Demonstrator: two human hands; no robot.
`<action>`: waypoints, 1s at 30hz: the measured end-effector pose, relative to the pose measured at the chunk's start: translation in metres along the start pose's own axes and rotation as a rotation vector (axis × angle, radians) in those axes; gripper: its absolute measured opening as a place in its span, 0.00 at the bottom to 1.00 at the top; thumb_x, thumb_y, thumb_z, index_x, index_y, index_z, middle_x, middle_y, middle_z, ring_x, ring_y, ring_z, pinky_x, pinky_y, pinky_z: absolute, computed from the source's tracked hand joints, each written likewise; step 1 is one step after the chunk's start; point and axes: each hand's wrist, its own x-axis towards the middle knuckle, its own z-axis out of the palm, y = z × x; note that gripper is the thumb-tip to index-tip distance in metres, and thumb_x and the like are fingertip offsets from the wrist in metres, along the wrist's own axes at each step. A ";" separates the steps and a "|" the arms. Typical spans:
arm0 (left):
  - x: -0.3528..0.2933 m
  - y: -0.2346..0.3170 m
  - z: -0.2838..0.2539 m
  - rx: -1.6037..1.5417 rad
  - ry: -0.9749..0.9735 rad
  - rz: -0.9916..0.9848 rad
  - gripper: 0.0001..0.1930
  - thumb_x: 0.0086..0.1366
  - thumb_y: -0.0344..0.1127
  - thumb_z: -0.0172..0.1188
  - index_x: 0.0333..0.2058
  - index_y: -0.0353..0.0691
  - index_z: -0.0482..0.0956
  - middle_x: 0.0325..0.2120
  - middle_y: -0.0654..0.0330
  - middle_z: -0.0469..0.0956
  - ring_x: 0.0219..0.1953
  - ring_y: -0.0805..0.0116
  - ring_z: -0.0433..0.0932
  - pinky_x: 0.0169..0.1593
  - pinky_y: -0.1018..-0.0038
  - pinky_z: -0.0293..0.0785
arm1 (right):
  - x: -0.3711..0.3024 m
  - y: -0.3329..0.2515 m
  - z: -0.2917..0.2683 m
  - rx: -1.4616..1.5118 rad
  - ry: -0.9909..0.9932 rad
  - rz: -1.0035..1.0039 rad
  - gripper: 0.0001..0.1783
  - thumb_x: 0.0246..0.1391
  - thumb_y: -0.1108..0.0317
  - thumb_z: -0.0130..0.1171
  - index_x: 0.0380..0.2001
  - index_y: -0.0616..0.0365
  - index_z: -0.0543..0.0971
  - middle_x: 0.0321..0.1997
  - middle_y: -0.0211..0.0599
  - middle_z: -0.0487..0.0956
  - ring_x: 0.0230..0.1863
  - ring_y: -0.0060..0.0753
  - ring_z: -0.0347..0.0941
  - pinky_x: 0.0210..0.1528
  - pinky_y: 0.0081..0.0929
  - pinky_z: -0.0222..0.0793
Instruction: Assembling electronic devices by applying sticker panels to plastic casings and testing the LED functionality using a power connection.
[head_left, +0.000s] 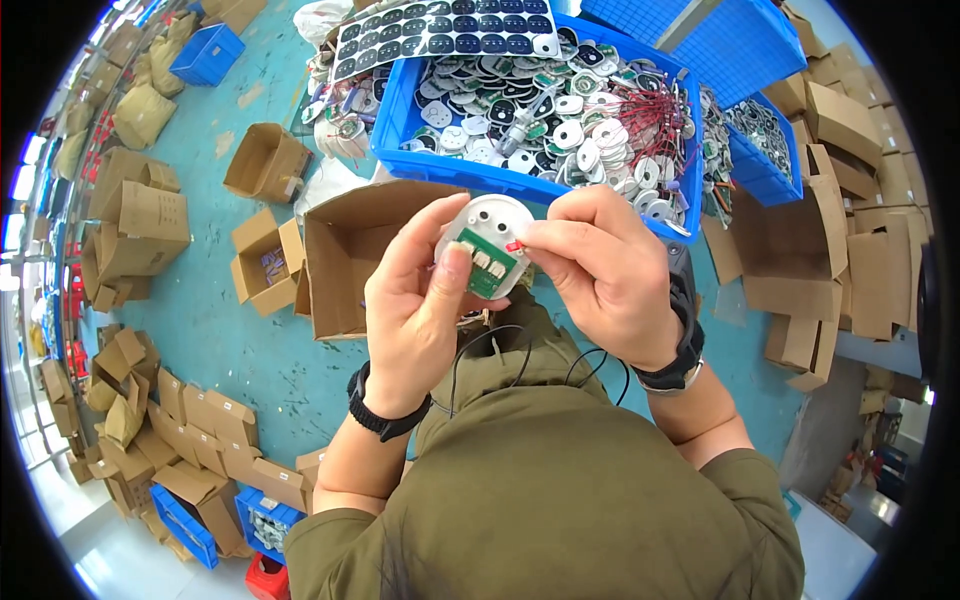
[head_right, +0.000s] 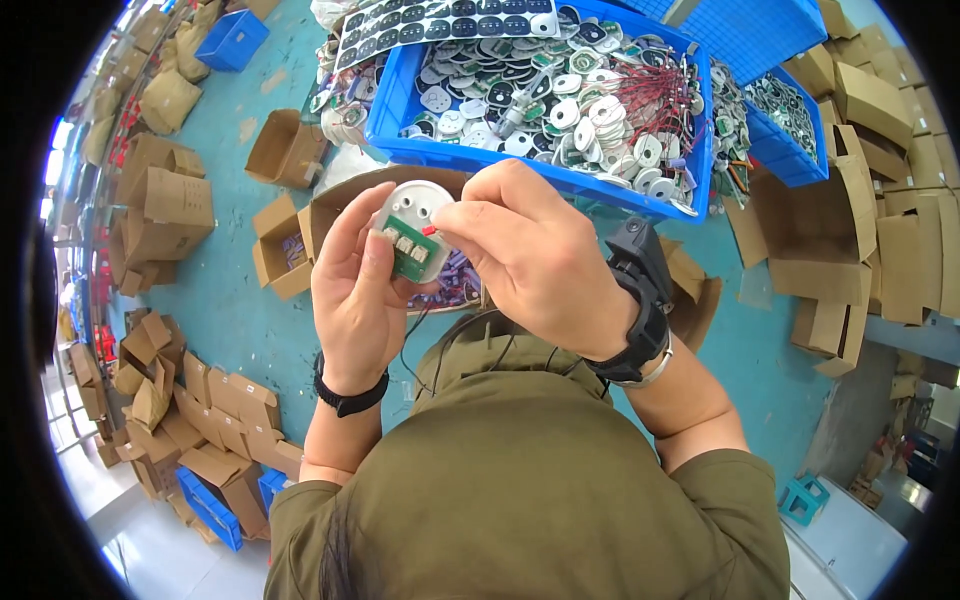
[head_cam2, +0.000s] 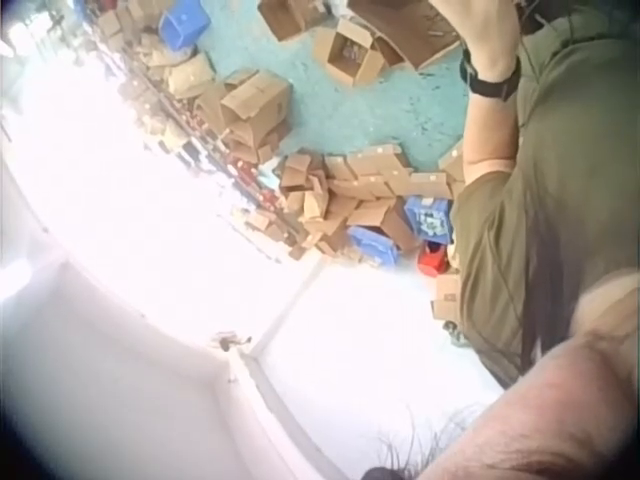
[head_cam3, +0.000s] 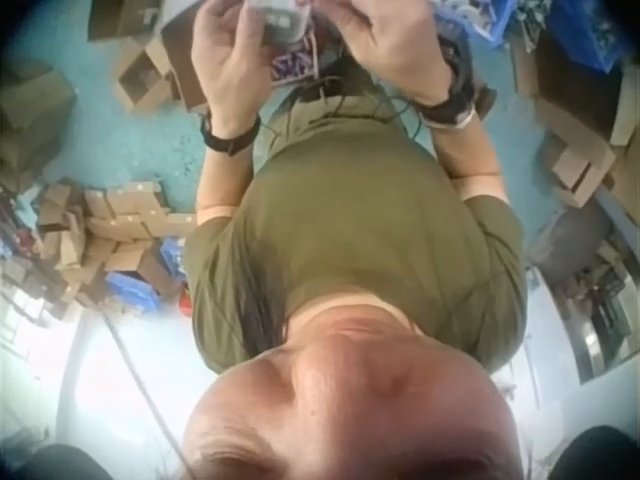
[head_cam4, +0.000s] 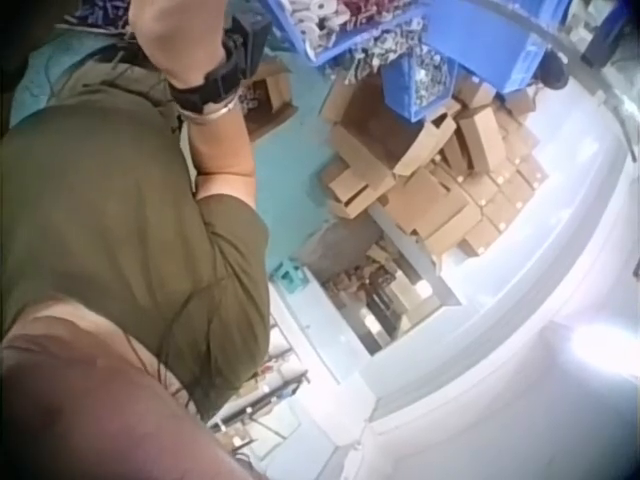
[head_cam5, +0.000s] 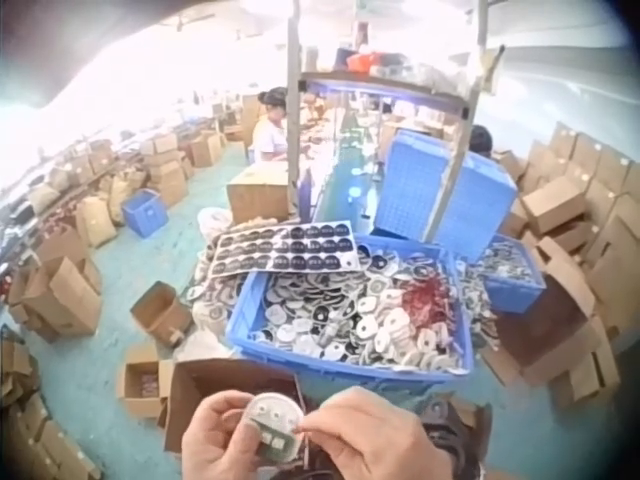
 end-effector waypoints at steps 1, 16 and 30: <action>-0.001 0.002 0.001 -0.018 -0.037 0.002 0.20 0.61 0.28 0.47 0.51 0.33 0.58 0.39 0.56 0.70 0.38 0.70 0.72 0.34 0.76 0.77 | 0.000 -0.001 -0.002 -0.032 -0.004 -0.014 0.09 0.39 0.81 0.57 0.28 0.62 0.74 0.26 0.37 0.69 0.26 0.33 0.68 0.26 0.23 0.67; -0.001 0.010 0.001 0.270 -0.083 0.161 0.17 0.56 0.21 0.51 0.46 0.30 0.64 0.35 0.58 0.72 0.34 0.78 0.72 0.36 0.81 0.73 | 0.002 0.003 -0.004 -0.306 -0.110 -0.280 0.10 0.34 0.75 0.53 0.26 0.62 0.72 0.26 0.35 0.68 0.25 0.32 0.66 0.24 0.24 0.64; 0.003 0.004 0.003 0.455 -0.007 0.289 0.16 0.54 0.22 0.54 0.43 0.30 0.68 0.29 0.60 0.75 0.29 0.80 0.72 0.32 0.83 0.72 | 0.007 0.013 0.001 -0.283 -0.143 -0.346 0.08 0.34 0.74 0.53 0.24 0.62 0.70 0.24 0.34 0.67 0.24 0.31 0.66 0.21 0.24 0.63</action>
